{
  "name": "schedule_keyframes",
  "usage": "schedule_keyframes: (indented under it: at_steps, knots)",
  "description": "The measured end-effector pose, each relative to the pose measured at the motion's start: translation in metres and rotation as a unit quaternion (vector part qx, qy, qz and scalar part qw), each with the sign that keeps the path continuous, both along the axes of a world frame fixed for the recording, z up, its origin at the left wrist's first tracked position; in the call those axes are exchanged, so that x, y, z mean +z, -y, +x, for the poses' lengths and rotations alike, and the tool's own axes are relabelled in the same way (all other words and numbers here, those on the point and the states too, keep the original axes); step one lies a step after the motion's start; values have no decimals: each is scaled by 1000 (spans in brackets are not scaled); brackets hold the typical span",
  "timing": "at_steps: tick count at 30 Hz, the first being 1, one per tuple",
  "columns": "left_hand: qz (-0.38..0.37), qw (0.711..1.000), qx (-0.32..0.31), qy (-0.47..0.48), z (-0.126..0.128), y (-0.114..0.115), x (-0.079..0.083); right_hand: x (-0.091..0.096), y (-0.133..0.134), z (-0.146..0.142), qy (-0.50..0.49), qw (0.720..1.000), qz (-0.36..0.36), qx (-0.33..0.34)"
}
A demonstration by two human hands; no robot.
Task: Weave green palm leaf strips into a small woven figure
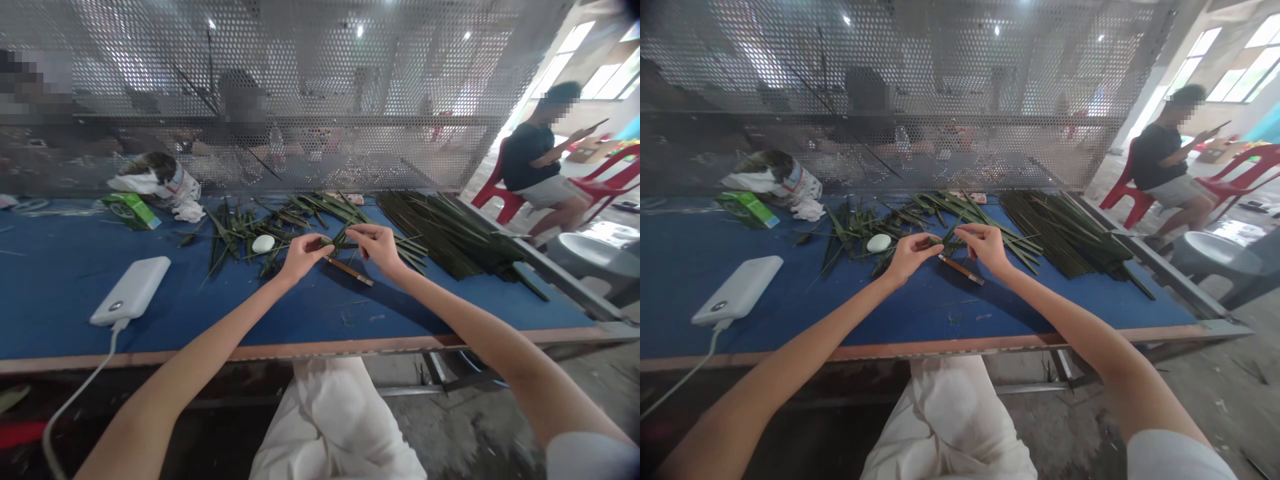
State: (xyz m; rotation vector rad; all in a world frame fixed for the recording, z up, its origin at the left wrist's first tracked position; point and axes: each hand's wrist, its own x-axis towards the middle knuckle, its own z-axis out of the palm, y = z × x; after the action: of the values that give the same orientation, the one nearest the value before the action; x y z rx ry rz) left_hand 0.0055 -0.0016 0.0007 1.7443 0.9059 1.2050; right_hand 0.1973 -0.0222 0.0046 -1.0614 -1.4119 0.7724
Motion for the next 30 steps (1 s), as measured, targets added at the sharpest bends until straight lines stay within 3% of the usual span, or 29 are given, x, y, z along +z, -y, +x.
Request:
schedule_keyframes:
  at_steps: [22,30]
  knots:
    - [-9,998,-21,-55,-5,-8,-4,3,-5,7,-41,999,4,-30]
    - [-119,992,-3,51,-10,-15,-4,2,-8,11,-30,999,5,27]
